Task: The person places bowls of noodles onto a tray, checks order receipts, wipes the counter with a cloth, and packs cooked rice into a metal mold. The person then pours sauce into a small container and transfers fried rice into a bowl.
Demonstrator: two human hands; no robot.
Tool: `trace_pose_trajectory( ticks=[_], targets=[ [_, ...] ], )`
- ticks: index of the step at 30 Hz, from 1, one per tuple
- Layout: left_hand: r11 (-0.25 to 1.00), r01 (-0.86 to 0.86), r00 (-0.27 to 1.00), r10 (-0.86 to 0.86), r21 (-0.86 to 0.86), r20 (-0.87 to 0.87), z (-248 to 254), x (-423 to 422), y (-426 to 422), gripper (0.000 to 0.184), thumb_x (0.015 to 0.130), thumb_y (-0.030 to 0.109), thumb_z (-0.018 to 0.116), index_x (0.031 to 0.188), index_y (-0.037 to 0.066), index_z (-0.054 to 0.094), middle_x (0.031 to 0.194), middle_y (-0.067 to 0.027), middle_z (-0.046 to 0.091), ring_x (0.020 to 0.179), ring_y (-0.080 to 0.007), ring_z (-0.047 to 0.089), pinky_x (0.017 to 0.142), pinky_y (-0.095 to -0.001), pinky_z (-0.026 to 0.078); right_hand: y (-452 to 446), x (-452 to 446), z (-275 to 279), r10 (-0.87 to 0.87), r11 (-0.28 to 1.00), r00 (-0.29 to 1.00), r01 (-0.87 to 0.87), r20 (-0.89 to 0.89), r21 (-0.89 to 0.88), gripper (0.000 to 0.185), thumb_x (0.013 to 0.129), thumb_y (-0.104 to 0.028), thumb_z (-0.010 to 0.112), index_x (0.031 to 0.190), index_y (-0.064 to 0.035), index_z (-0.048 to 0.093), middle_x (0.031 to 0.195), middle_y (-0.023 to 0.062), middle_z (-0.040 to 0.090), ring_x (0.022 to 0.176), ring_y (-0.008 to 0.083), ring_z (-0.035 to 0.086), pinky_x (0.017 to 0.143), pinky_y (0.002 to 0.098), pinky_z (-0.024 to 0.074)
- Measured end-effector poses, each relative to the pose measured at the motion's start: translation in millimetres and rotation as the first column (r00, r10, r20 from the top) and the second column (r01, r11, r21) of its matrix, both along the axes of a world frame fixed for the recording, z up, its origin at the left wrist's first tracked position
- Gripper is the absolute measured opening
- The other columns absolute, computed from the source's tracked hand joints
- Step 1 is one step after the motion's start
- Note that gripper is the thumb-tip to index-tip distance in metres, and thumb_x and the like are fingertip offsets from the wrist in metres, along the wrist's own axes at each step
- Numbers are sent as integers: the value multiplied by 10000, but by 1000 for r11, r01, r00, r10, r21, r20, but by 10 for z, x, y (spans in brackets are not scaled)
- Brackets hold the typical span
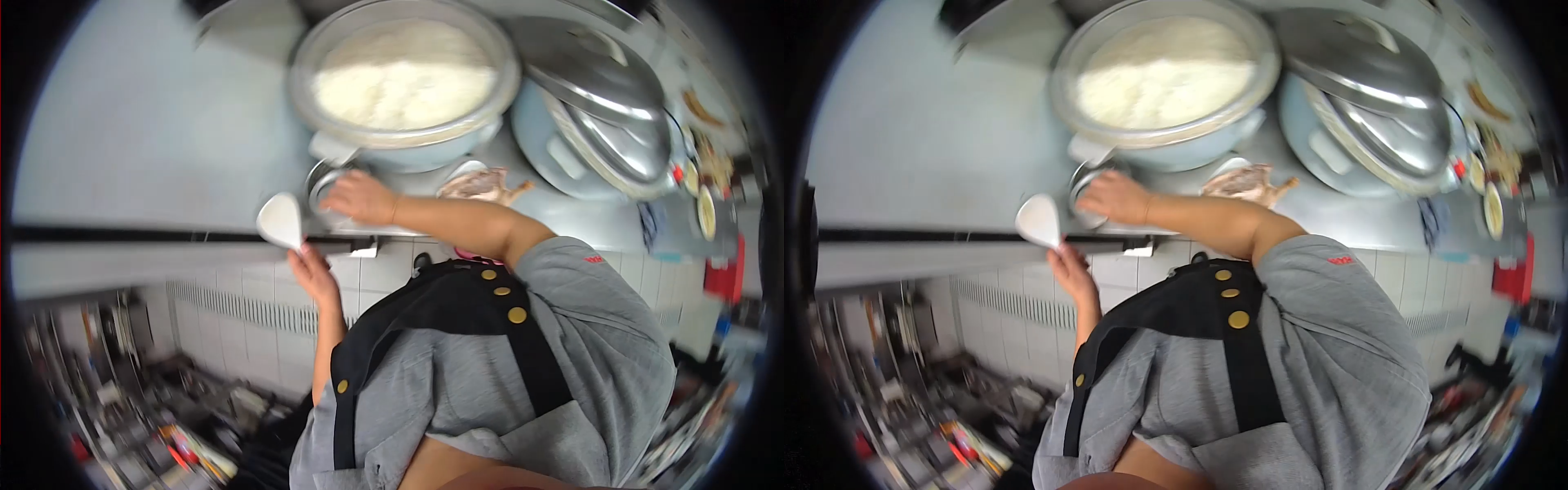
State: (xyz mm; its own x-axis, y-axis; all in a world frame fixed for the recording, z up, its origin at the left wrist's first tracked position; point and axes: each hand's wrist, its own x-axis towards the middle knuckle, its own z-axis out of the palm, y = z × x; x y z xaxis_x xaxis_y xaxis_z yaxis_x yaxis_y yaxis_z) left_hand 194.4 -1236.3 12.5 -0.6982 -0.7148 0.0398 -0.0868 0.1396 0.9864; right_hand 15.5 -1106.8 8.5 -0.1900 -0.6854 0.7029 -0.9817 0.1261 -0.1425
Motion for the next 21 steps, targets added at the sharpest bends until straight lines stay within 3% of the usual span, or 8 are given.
trace_pose_trajectory(
  ticks=[6,8,12,14,15,17,18,21],
  targets=[
    [953,241,933,-279,-185,-225,473,-551,137,213,1057,208,428,1152,20,458,795,-29,499,677,-78,447,607,-214,402,2176,708,331,-303,945,934,269,188,187,347,741,-105,640,1083,-139,684,951,30,623,966,231,592,858,389,447],
    [909,315,903,-375,-272,-208,617,-767,158,219,1053,211,431,1139,13,466,799,-24,504,688,-71,445,589,-210,394,3114,1275,441,-646,753,706,527,291,393,425,673,-49,667,1089,-132,666,964,80,617,945,307,580,804,429,429],
    [876,361,872,-439,-320,-217,1079,-1434,271,272,1057,240,434,1172,1,493,834,-12,515,650,-62,426,555,-205,375,4326,2703,293,-984,163,129,932,123,325,527,633,90,572,1144,-40,577,991,185,580,968,417,529,841,485,423],
    [833,347,870,-458,-432,-184,1356,-1819,424,281,1059,258,432,1139,1,511,847,-46,571,643,-114,501,562,-253,414,4863,3452,-233,-980,-186,-184,723,-74,666,381,811,3,528,1188,-33,562,1065,167,596,1037,353,548,871,440,452],
    [803,329,869,-463,-497,-172,1505,-2003,536,284,1057,266,436,1113,1,519,838,-81,617,634,-167,570,568,-298,448,5163,3843,-603,-926,-302,-312,270,-214,914,294,901,-95,508,1180,-24,568,1120,150,608,1106,349,551,930,456,457],
    [551,410,874,-465,-727,140,1779,-2396,647,240,1024,232,472,1068,2,525,827,-198,678,732,-348,674,633,-429,499,5659,4618,-1034,-850,-319,-506,276,-145,906,257,940,-154,519,1162,-33,567,1205,164,603,1210,338,527,997,445,446],
    [479,440,876,-416,-760,245,1806,-2624,702,233,1003,222,486,1072,3,528,829,-233,673,783,-392,667,670,-472,503,5857,4671,-1190,-277,-493,-875,485,398,722,296,965,-188,501,1215,-38,556,1329,174,557,1282,345,492,1051,457,439],
    [182,489,863,-244,-853,443,1714,-3311,822,228,968,203,490,1090,15,532,859,-239,694,830,-414,685,740,-511,535,6038,4439,-1349,-118,-369,-988,-45,-95,928,391,973,-189,493,1346,-72,491,1364,184,523,1220,372,546,953,541,525]
  ],
)
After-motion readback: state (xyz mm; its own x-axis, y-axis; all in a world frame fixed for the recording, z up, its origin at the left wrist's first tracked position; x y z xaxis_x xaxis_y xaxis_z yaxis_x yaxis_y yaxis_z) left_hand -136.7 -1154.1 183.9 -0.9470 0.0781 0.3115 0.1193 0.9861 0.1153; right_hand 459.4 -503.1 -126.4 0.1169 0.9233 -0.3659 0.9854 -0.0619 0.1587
